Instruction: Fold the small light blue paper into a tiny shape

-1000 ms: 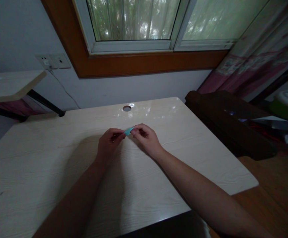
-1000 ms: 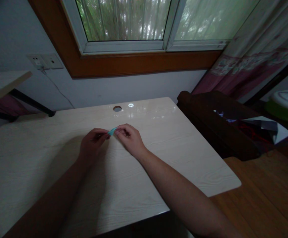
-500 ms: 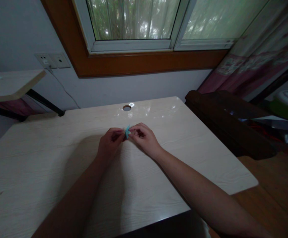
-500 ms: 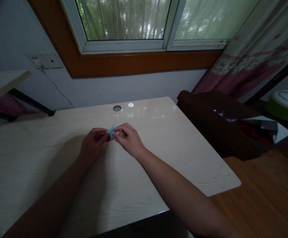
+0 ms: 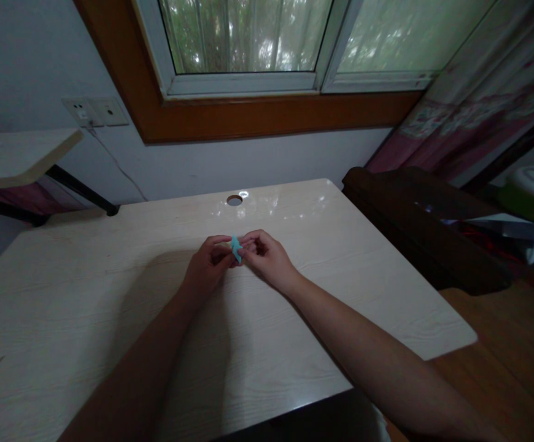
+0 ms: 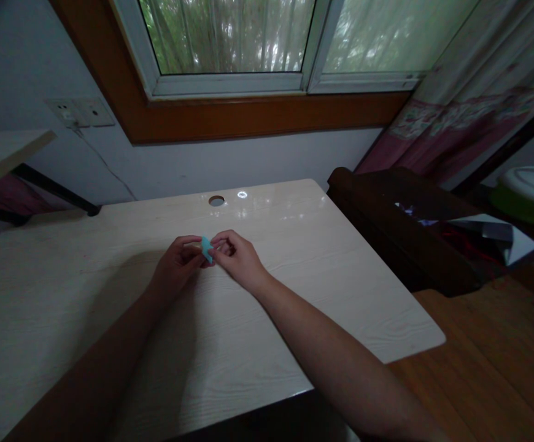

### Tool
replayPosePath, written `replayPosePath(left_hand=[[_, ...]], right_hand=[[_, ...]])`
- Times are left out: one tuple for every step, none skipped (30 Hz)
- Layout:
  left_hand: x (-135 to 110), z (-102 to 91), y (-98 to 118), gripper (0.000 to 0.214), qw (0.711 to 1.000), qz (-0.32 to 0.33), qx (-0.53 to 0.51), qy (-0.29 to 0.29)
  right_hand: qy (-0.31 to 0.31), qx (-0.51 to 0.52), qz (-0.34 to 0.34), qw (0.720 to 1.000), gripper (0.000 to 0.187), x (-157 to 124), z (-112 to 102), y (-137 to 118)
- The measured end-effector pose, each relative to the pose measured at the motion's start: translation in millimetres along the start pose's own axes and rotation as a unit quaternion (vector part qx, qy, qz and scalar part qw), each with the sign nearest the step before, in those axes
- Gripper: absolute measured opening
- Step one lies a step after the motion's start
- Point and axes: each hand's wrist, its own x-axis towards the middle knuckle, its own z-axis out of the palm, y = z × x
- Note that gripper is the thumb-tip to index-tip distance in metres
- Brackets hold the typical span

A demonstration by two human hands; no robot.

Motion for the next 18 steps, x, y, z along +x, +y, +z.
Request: replayPosePath(left_hand=[[-0.1, 0.1, -0.5, 0.041, 1.0, 0.002, -0.003, -0.004], [-0.4, 0.3, -0.6, 0.041, 1.0, 0.004, -0.008, -0.008], [-0.8, 0.7, -0.4, 0.042, 1.0, 0.006, -0.015, -0.011], [-1.3, 1.0, 0.0, 0.043, 1.0, 0.008, -0.022, -0.012], [-2.0, 1.4, 0.6, 0.044, 0.999, 0.012, -0.028, -0.015], [-2.7, 1.7, 1.1, 0.045, 0.999, 0.017, -0.03, -0.019], [-3.4, 2.0, 1.5, 0.045, 0.999, 0.023, -0.028, -0.023], [-4.0, 2.1, 1.8, 0.045, 0.999, 0.029, -0.024, -0.027], [-4.6, 2.1, 1.9, 0.043, 0.999, 0.035, -0.017, -0.03], [-5.0, 1.9, 1.9, 0.038, 0.999, 0.039, -0.009, -0.031], [-5.3, 1.7, 2.0, 0.033, 0.999, 0.04, 0.003, -0.03], [-5.4, 1.4, 2.1, 0.027, 0.999, 0.038, 0.017, -0.027], [-5.4, 1.1, 2.4, 0.021, 0.999, 0.036, 0.033, -0.023], [-5.3, 0.9, 2.8, 0.018, 0.998, 0.034, 0.048, -0.018], [-5.0, 0.7, 3.3, 0.016, 0.998, 0.033, 0.061, -0.012], [-4.7, 0.6, 3.7, 0.015, 0.997, 0.034, 0.067, -0.006], [-4.4, 0.6, 4.1, 0.015, 0.997, 0.037, 0.066, 0.002], [-4.1, 0.7, 4.3, 0.016, 0.997, 0.04, 0.061, 0.007]], right_hand=[[0.003, 0.006, 0.005, 1.0, 0.024, 0.1, 0.2, 0.3], [0.006, 0.014, 0.01, 1.0, 0.024, 0.4, 0.3, 0.5], [0.007, 0.024, 0.013, 1.0, 0.025, 0.7, 0.4, 0.6], [0.009, 0.033, 0.016, 0.999, 0.025, 1.0, 0.5, 0.5], [0.011, 0.039, 0.019, 0.999, 0.025, 1.3, 0.5, 0.0], [0.013, 0.042, 0.021, 0.999, 0.025, 1.6, 0.6, -0.7], [0.014, 0.044, 0.024, 0.999, 0.025, 1.7, 0.7, -1.7], [0.016, 0.046, 0.027, 0.998, 0.025, 1.8, 0.8, -3.0], [0.018, 0.049, 0.031, 0.998, 0.025, 1.9, 0.9, -4.4], [0.02, 0.053, 0.033, 0.998, 0.025, 1.9, 1.0, -5.9], [0.023, 0.058, 0.036, 0.997, 0.025, 2.0, 1.2, -7.4], [0.025, 0.062, 0.038, 0.997, 0.024, 2.1, 1.2, -8.7], [0.027, 0.065, 0.04, 0.997, 0.023, 2.2, 1.3, -9.9], [0.027, 0.069, 0.041, 0.996, 0.022, 2.4, 1.2, -10.9], [0.026, 0.073, 0.042, 0.996, 0.02, 2.6, 1.0, -11.6], [0.027, 0.08, 0.042, 0.996, 0.019, 2.9, 0.8, -12.2], [0.028, 0.089, 0.042, 0.995, 0.017, 3.2, 0.5, -12.4], [0.029, 0.099, 0.042, 0.994, 0.016, 3.4, 0.2, -12.4]])
